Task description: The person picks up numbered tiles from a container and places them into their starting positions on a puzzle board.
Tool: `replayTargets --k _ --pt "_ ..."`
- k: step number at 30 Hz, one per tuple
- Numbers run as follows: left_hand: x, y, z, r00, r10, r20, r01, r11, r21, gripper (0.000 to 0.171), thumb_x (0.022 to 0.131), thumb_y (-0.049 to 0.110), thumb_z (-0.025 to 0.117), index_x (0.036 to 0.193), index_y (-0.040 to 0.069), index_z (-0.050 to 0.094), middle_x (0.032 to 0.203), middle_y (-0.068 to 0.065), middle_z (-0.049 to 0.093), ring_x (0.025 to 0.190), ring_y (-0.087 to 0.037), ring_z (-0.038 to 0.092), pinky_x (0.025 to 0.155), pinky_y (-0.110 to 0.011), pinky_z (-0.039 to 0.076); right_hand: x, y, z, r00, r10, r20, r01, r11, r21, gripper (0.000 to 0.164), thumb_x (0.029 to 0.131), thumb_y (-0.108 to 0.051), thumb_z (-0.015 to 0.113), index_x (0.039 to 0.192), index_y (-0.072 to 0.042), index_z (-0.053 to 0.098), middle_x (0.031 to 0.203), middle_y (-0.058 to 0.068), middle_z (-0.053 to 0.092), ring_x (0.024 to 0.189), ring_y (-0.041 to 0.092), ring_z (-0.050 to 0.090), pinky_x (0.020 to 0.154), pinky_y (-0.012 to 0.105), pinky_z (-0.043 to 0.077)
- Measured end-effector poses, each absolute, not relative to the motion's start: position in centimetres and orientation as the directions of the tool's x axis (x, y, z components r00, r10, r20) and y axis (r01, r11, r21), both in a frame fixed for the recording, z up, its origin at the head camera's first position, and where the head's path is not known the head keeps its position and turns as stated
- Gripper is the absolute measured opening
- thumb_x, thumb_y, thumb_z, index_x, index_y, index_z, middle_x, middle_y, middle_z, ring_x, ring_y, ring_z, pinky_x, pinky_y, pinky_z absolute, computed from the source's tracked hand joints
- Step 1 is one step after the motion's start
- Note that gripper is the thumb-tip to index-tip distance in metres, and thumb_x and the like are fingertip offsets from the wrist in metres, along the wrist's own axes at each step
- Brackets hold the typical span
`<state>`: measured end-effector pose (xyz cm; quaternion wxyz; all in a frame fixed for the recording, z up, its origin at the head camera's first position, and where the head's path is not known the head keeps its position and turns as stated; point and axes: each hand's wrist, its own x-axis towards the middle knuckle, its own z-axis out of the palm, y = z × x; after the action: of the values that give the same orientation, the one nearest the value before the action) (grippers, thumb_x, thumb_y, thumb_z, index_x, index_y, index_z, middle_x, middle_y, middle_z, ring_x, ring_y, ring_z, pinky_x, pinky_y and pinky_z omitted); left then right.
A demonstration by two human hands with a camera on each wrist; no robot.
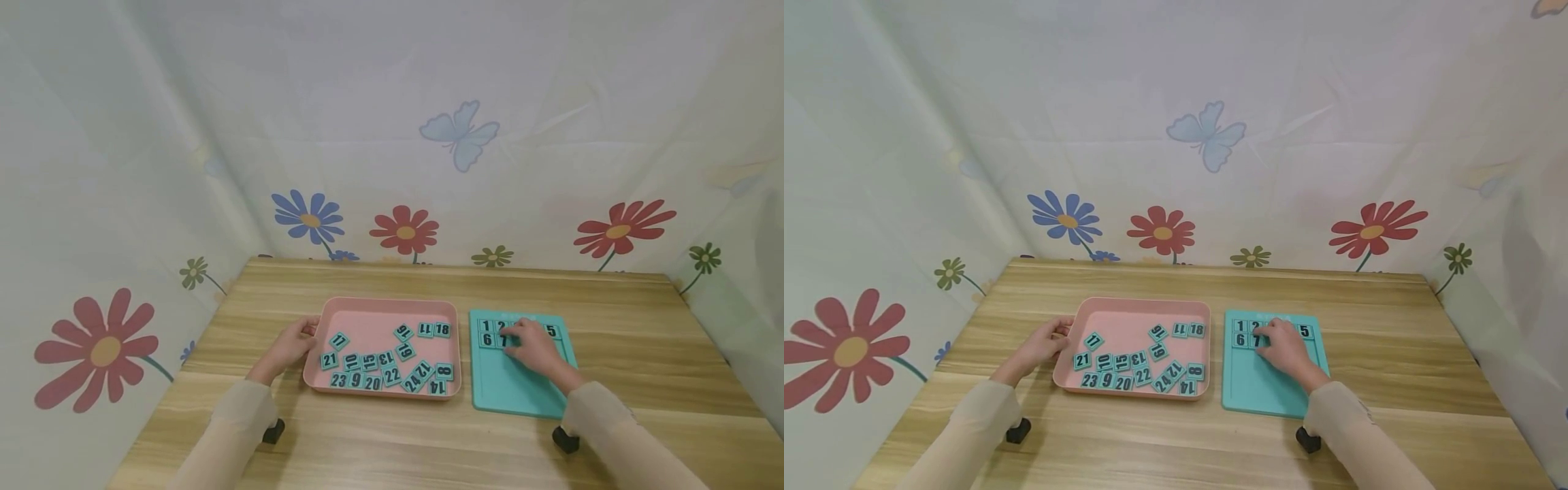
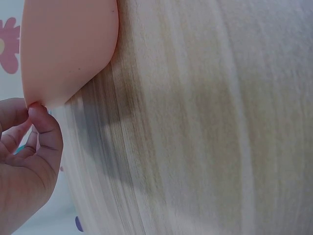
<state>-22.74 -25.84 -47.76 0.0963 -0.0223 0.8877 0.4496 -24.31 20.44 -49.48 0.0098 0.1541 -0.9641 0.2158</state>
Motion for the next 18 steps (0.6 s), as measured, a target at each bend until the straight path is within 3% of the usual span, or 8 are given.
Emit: replayTargets --k 6,13,18 --pt "-22.8 -25.8 -47.8 -0.980 0.039 -0.195 -0.136 0.584 0.800 0.043 0.083 -0.002 0.045 0.126 0.001 0.042 0.105 -0.021 0.046 0.079 -0.020 0.053 0.061 -0.025 0.047 -24.1 19.2 -48.4 -0.934 -0.323 0.153 -0.357 0.843 -0.403 0.036 0.071 -0.020 0.070 0.105 -0.010 0.064 0.099 0.011 0.057 0.093 0.029 0.051 0.075 0.043 0.043" --pt "-22.8 -25.8 -47.9 -0.980 0.046 -0.195 -0.133 0.577 0.806 0.044 0.083 -0.002 0.045 0.127 0.001 0.041 0.105 -0.020 0.045 0.081 -0.020 0.053 0.062 -0.026 0.047 -23.7 16.7 -47.3 -0.925 -0.362 0.117 -0.374 0.805 -0.460 0.036 0.074 -0.021 0.069 0.107 -0.010 0.063 0.102 0.009 0.055 0.097 0.027 0.048 0.076 0.042 0.043" --pt "-22.8 -25.9 -47.9 -0.981 0.047 -0.191 -0.128 0.587 0.800 0.044 0.083 -0.002 0.045 0.127 0.000 0.041 0.107 -0.021 0.046 0.083 -0.022 0.054 0.063 -0.027 0.048 -23.0 14.5 -46.5 -0.886 -0.442 0.139 -0.454 0.768 -0.451 0.036 0.072 -0.020 0.069 0.107 -0.012 0.063 0.102 0.006 0.057 0.098 0.024 0.047 0.079 0.041 0.043"
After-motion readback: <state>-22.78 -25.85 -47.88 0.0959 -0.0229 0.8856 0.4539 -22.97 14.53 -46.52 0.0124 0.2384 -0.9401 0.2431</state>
